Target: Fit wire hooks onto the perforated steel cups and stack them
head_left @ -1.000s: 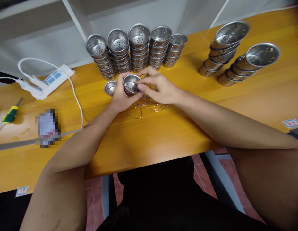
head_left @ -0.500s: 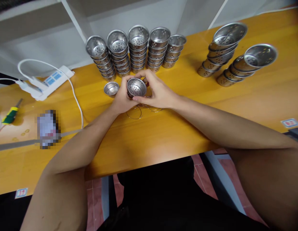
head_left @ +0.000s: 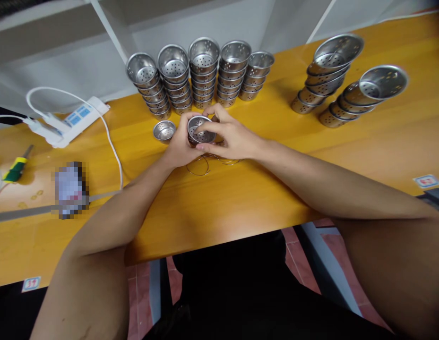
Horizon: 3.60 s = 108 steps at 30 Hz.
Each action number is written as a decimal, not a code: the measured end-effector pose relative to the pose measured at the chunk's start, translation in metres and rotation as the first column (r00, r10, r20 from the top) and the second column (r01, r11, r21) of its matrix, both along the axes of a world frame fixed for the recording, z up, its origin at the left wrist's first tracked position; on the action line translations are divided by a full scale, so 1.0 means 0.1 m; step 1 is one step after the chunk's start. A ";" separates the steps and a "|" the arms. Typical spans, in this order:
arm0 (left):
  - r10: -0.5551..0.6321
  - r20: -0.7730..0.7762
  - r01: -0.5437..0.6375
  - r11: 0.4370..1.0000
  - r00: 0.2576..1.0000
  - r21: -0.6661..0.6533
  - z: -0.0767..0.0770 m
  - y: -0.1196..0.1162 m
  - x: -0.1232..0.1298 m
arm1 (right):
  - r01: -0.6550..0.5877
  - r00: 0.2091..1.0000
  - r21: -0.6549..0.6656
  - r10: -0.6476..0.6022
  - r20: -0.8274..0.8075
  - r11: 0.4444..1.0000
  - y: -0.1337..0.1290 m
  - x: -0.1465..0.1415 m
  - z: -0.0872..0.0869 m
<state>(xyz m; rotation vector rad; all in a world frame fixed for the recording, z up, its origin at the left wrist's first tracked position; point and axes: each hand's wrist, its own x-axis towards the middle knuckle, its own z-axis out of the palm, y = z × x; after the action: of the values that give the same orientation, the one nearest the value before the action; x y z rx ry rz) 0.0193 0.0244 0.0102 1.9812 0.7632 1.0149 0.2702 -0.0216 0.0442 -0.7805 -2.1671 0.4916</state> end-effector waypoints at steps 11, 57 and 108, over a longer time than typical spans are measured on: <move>-0.133 0.033 0.117 0.946 0.991 0.303 -0.42 0.28 -0.12 | 0.067 0.995 0.006 -0.067 0.073 0.998 0.00 0.06 0.08; 0.490 -0.588 -0.429 0.867 0.643 0.254 0.45 0.10 -0.62 | 0.204 0.696 -0.341 0.109 0.710 0.918 0.24 0.64 0.52; -0.011 -0.068 0.023 0.983 0.998 0.183 -0.19 0.04 -0.11 | 0.259 0.965 -0.302 -0.236 0.112 0.917 -0.02 0.12 0.46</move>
<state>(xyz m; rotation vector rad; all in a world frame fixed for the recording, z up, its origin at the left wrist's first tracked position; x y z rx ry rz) 0.0078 0.0285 -0.0086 2.1856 0.7085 1.0458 0.2822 -0.0239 0.0899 -1.2487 -2.0407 0.6940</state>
